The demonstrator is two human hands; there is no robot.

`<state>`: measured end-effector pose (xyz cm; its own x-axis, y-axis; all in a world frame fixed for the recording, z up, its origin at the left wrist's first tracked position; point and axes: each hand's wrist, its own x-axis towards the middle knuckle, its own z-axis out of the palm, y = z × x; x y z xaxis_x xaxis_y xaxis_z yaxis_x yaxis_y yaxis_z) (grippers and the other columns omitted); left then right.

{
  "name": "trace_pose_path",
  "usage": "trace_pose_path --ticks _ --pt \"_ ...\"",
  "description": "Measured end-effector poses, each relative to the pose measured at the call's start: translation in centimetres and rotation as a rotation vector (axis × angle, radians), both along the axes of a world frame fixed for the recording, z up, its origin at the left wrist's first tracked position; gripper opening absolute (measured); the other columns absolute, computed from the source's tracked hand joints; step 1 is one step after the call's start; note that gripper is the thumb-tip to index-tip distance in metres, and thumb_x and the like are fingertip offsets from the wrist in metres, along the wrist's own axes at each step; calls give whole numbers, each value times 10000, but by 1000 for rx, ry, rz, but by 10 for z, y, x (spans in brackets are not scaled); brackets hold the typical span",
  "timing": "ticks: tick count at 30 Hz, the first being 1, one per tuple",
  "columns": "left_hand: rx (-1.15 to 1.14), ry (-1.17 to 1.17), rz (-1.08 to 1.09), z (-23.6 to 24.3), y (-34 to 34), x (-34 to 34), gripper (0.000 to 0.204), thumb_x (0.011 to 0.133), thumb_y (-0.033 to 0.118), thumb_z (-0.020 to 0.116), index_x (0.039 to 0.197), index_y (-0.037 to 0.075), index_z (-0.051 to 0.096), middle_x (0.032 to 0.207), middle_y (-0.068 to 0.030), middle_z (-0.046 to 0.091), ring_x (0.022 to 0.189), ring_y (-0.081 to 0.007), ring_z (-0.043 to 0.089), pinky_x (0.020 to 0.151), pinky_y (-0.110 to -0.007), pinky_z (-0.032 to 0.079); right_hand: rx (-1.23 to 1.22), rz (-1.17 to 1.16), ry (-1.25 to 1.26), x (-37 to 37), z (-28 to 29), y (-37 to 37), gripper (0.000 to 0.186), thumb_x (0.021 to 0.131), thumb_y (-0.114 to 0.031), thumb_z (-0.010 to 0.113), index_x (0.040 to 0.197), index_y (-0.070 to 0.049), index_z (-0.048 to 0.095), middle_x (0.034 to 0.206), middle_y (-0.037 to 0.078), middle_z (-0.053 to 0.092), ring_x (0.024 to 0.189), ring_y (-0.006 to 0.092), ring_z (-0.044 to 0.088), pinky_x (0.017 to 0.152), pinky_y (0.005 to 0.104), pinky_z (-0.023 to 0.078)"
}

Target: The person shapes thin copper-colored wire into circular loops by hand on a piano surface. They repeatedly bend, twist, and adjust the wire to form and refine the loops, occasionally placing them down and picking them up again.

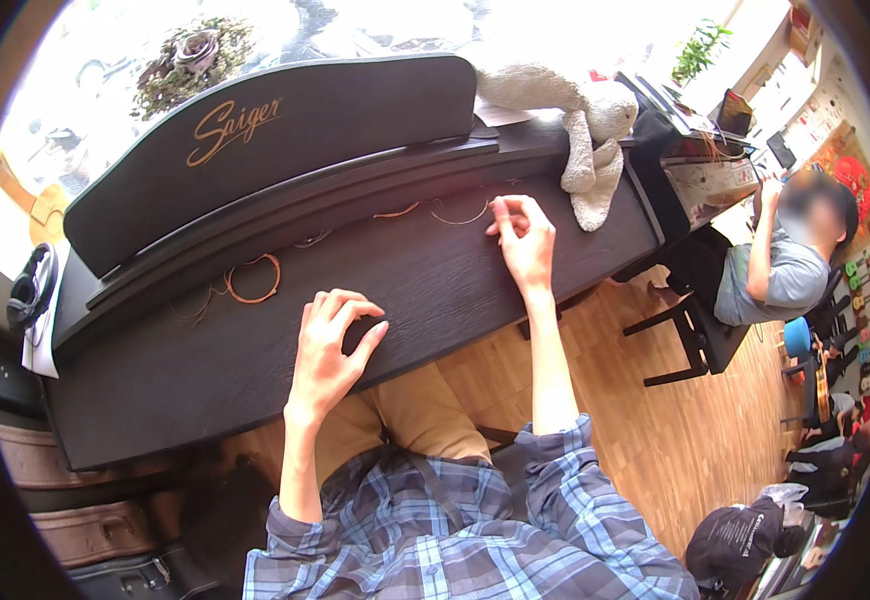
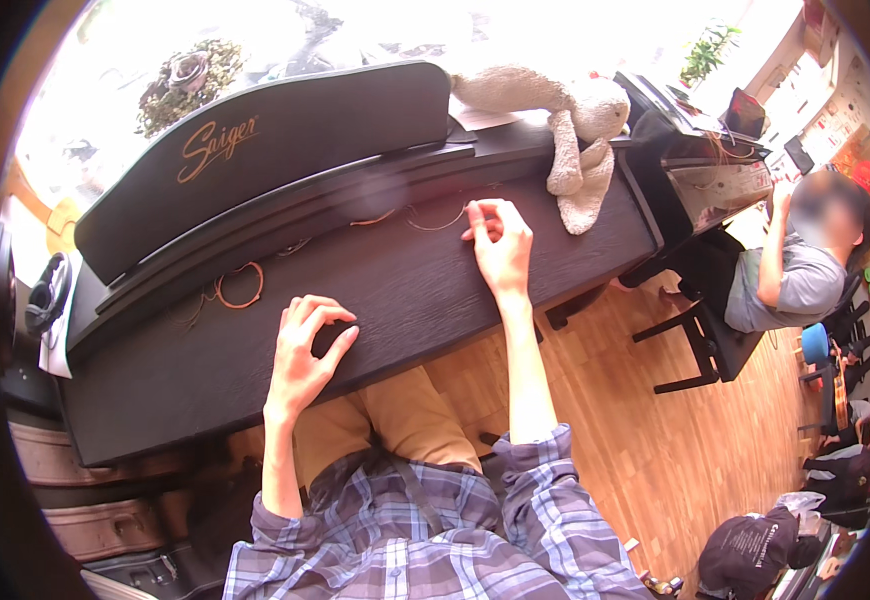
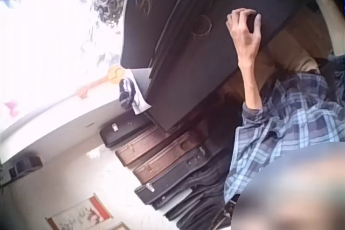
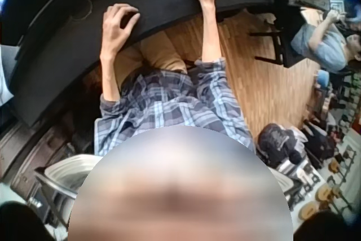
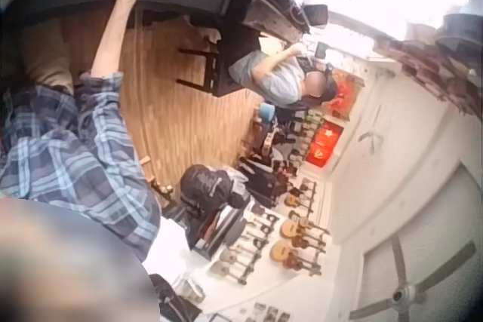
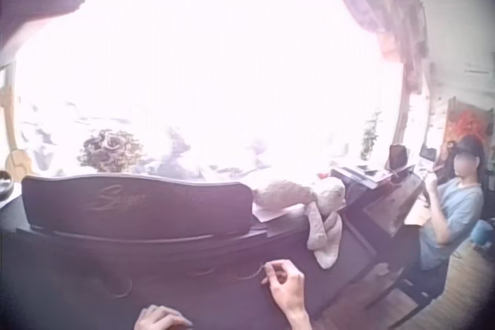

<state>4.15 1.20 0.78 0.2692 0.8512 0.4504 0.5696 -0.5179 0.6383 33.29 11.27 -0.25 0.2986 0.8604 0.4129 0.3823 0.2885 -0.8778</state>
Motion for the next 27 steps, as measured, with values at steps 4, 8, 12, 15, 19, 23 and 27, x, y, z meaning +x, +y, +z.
trace_pose_path --ticks 4,8,12,15,19,23,27 --pt "57 117 -22 2 -2 -2 278 870 199 780 1110 102 677 1146 -45 634 1120 -252 566 994 -408 430 -10 54 51 3 -4 -2 243 1017 -243 686 1028 0 695 787 48 709 637 71 649 600 222 503" --pt "94 363 39 -6 -14 6 540 923 267 713 1390 74 522 1466 -65 516 1365 -258 462 1141 -421 338 -17 80 -9 3 -7 -2 235 1001 -246 710 1014 -12 707 778 20 700 635 55 619 599 218 488" --pt "128 519 110 -21 -43 7 568 1018 321 575 1525 95 457 1621 -46 406 1517 -217 332 1264 -433 222 15 96 10 4 -9 -1 220 1009 -232 699 1033 -14 720 788 21 696 630 54 606 590 210 477" --pt "112 471 177 -33 -66 6 715 925 360 695 1555 154 426 1645 -20 367 1538 -217 292 1269 -467 196 38 102 -15 5 -11 0 217 1019 -221 684 1052 -10 724 805 29 701 635 55 609 589 214 487" --pt "89 441 224 -49 -87 6 873 837 336 786 1588 182 368 1667 -9 314 1557 -217 239 1272 -467 145 60 112 -27 7 -16 3 215 1025 -206 670 1066 -2 723 919 47 749 684 70 631 614 230 521" --pt "107 410 237 -56 -98 5 898 803 252 808 1583 168 372 1662 -28 323 1553 -236 254 1268 -446 177 44 113 -55 11 -19 2 206 1030 -200 662 1069 -7 723 949 38 750 709 56 614 624 220 510" --pt "135 239 209 -49 -103 0 714 841 223 793 1486 111 509 1561 -82 476 1484 -286 383 1232 -434 289 18 128 -63 12 -20 -3 213 1035 -212 658 1064 -8 710 912 21 727 691 49 580 618 213 477"
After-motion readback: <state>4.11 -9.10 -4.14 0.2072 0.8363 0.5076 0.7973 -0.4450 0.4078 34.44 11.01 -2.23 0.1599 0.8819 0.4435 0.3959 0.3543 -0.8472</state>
